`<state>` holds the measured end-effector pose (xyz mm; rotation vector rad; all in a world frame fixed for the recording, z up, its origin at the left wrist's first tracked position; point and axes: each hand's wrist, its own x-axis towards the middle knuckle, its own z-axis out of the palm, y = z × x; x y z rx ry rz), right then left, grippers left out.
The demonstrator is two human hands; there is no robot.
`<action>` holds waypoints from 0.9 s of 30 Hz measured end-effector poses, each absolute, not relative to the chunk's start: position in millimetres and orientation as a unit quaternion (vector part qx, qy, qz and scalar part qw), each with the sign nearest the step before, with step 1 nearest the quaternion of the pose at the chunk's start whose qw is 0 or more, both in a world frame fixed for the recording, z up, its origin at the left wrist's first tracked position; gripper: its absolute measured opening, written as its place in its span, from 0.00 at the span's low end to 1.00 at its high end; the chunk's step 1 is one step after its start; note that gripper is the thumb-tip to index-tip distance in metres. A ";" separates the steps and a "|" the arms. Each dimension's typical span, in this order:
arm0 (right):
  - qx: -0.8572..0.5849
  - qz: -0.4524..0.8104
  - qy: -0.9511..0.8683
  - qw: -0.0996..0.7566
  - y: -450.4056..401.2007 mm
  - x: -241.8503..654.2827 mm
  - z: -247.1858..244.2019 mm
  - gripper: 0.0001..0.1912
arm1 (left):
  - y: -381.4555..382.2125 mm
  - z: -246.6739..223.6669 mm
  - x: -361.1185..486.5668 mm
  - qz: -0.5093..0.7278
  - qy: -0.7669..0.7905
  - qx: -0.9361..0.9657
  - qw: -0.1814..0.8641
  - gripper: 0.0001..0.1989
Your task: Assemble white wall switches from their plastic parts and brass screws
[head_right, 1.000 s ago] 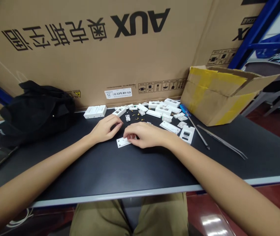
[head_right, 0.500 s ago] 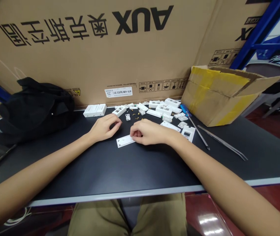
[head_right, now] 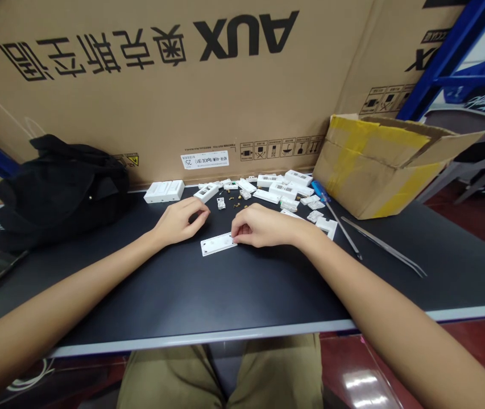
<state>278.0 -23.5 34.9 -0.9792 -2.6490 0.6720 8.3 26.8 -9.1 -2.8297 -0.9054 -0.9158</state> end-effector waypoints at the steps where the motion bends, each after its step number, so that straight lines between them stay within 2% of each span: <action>1: -0.332 0.227 -0.907 0.120 -23.8 277.3 34.7 0.07 | 27.0 -9.4 8.2 -0.294 -0.292 -0.910 0.016 0.08; 12: -0.333 0.220 -0.910 0.117 -29.6 276.6 41.1 0.05 | 26.7 -8.8 7.9 -0.293 -0.292 -0.910 0.014 0.08; 19: -0.345 0.191 -0.914 0.100 -24.9 282.5 40.2 0.08 | 27.7 -9.7 7.5 -0.295 -0.292 -0.910 0.009 0.08; 23: -0.377 0.165 -0.906 0.096 -22.8 285.3 40.8 0.03 | 28.2 -10.6 7.4 -0.296 -0.291 -0.910 0.010 0.08; 27: -0.415 0.139 -0.895 0.091 -19.3 288.5 38.7 0.08 | 28.0 -10.9 7.1 -0.297 -0.294 -0.908 0.009 0.08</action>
